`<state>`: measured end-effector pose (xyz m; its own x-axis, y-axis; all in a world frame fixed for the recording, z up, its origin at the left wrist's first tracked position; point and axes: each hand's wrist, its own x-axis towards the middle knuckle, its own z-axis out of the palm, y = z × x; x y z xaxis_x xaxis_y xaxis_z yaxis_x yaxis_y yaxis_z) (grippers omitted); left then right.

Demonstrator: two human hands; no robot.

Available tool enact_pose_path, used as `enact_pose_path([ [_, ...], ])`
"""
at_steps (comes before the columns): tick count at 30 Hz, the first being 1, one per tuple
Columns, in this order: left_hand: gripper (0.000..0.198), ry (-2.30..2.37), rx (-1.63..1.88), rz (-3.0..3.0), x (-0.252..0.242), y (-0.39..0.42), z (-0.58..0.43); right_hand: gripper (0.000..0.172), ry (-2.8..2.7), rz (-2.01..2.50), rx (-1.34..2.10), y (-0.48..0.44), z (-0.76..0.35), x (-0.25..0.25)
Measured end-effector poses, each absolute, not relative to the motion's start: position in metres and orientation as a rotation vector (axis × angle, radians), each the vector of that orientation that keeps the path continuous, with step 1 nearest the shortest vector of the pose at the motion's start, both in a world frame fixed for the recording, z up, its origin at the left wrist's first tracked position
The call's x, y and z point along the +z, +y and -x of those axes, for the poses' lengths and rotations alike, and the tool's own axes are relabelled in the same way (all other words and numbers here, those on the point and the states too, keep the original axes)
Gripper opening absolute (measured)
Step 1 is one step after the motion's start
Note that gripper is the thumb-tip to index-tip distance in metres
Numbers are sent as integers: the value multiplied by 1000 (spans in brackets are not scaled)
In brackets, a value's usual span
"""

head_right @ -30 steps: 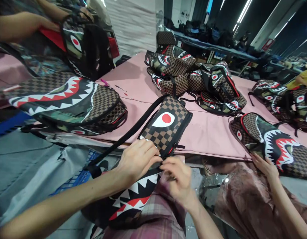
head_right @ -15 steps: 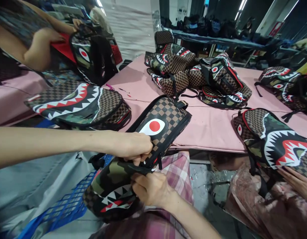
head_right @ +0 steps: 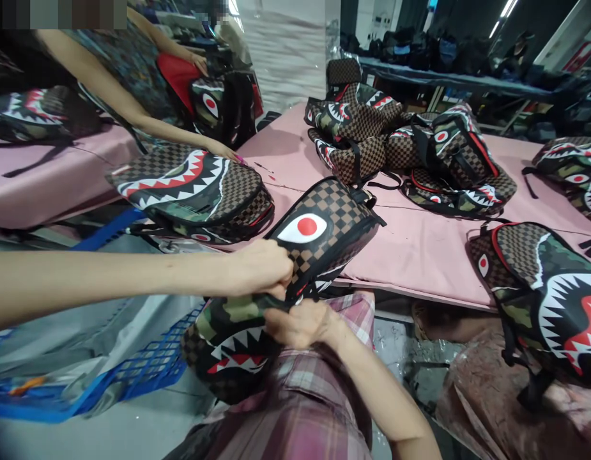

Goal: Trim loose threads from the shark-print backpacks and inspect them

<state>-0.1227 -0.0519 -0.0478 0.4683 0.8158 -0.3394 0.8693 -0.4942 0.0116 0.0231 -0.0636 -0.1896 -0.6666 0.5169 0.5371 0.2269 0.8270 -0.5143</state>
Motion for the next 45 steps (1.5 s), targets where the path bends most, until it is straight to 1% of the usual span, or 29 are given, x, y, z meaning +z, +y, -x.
enact_pose_path([
  [3, 18, 1650, -320, -2343, -33, -24, 131, 17, -2301, -13, -70, -17, -26, -170],
  [4, 20, 1672, -250, -2285, -31, -16, 134, 18, -2276, -90, -228, -4, -28, -162],
  [6, 20, 1646, -131, -2202, -31, -9, 138, 19, -2282, -115, -377, 14, -34, -148],
  [8, 19, 1569, -113, -2138, -35, -15, 138, 18, -2321, -185, -419, 16, -38, -142],
  [11, 16, 1524, -235, -2146, -44, -39, 136, 14, -2272, -307, -401, -5, -38, -149],
  [14, 17, 1577, -285, -2289, -50, -63, 138, 9, -2241, -211, -290, -32, -36, -160],
  [19, 21, 1508, -173, -2235, -57, -71, 154, 19, -2193, 173, -5, -60, -39, -173],
  [22, 25, 1438, -122, -2068, -63, -69, 161, 22, -2150, 246, 36, -70, -38, -182],
  [24, 26, 1435, -166, -1893, -65, -70, 163, 22, -2134, 273, 44, -76, -35, -187],
  [26, 25, 1515, -222, -1825, -65, -72, 163, 24, -2142, 286, 53, -80, -31, -192],
  [31, 17, 1802, -268, -2050, -70, -81, 157, 29, -2157, 328, 104, -86, -24, -204],
  [33, 21, 1836, -238, -2112, -76, -84, 157, 30, -2144, 352, 106, -86, -23, -206],
  [35, 27, 1860, -219, -2140, -81, -88, 157, 29, -2129, 345, 106, -85, -24, -206],
  [37, 28, 1879, -227, -2115, -82, -90, 156, 28, -2113, 317, 112, -84, -24, -202],
  [42, 17, 1891, -157, -2137, -73, -93, 150, 26, -2186, 277, 2, -82, -21, -176],
  [45, 15, 1865, -111, -2249, -74, -97, 151, 24, -2285, 342, -49, -81, -18, -164],
])
